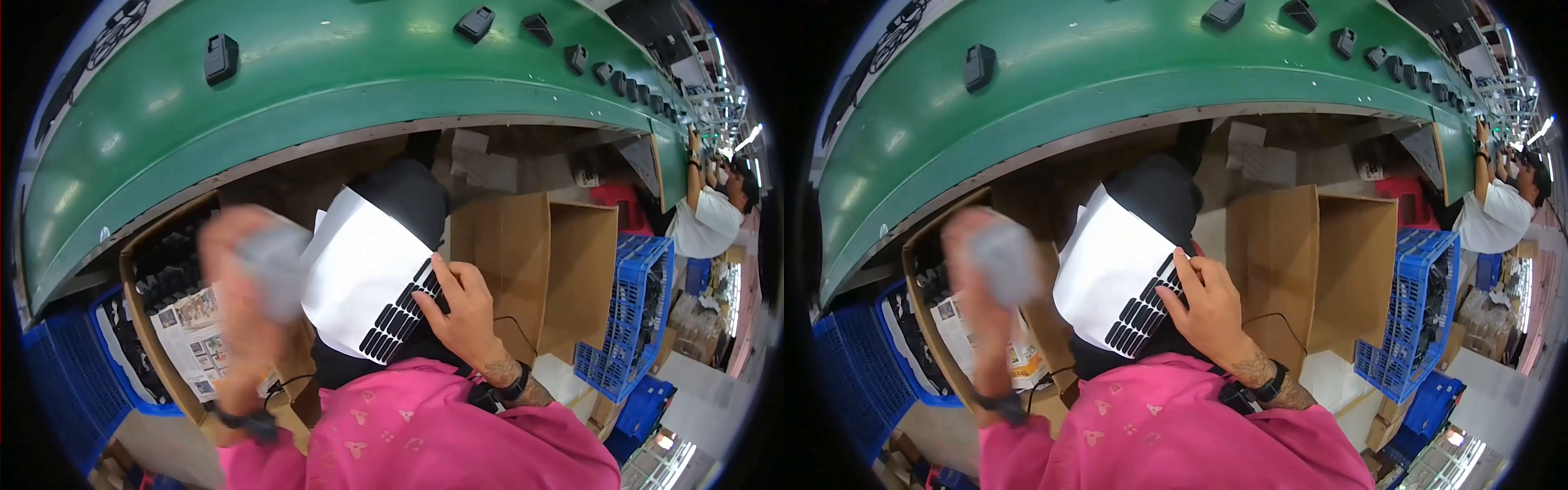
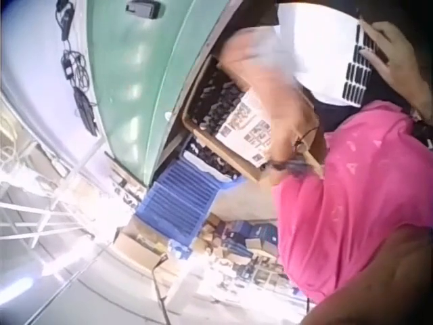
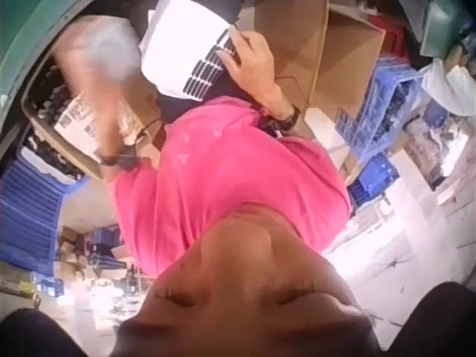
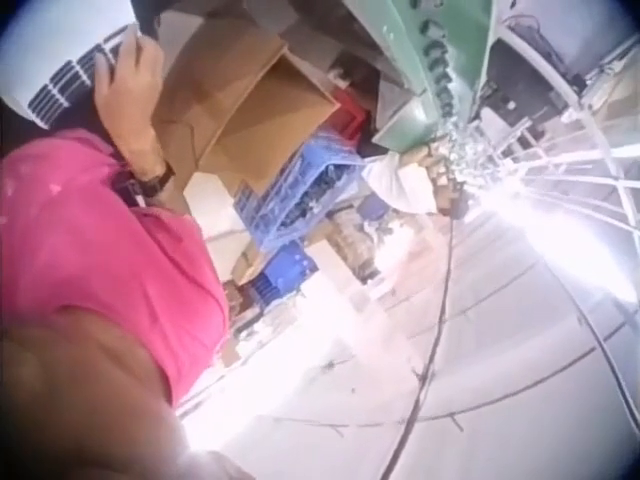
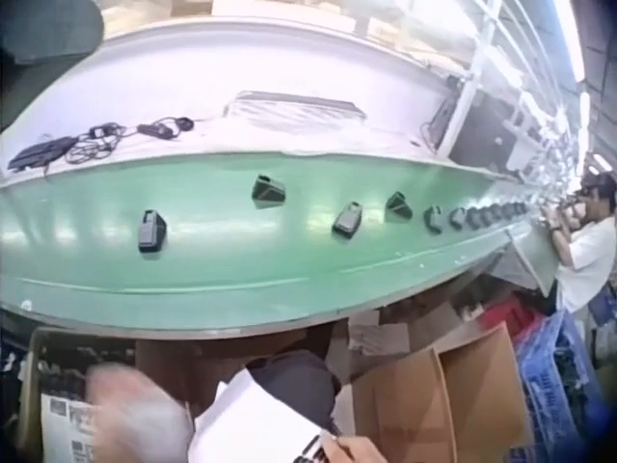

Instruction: The person picks up a mouse from a box, peels a sticker from a sheet, and applies it to the bottom of the mouse. After pressing the sticker into place, they set the mouse onto a conveyor belt and reach for another.

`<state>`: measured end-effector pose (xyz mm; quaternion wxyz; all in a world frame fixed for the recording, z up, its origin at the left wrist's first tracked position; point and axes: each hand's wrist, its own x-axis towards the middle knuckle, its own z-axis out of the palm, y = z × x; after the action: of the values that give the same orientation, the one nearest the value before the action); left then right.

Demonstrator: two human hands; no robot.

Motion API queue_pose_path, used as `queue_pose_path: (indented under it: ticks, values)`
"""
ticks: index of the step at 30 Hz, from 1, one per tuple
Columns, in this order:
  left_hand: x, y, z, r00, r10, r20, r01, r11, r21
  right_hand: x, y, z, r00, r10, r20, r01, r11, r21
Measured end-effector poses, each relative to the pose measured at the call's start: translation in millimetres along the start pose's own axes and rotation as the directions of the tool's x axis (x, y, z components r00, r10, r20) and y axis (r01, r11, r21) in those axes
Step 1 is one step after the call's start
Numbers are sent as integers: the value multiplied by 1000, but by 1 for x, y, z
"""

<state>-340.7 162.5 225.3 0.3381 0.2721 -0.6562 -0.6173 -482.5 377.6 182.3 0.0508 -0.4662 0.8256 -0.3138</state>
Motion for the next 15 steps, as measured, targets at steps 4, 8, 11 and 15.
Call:
queue_pose_path:
  ticks: [4, 8, 11, 15]
  values:
    - [-57, -26, 73, 876, -385, 289, 452, 865, -218, 0, 2, 8, 1000, -4, 16, 4, 1000, 3]
    - [-60, -47, 82, 875, -398, 276, 475, 816, -330, -3, -3, 5, 1000, 28, -5, -29, 998, -59]
    - [-53, -37, 82, 826, -476, 302, 564, 706, -430, -3, 1, 4, 998, 45, -38, -48, 997, -63]
    - [-51, -34, 77, 823, -450, 346, 555, 768, -320, -3, 9, 1, 996, 20, -85, -16, 999, 48]
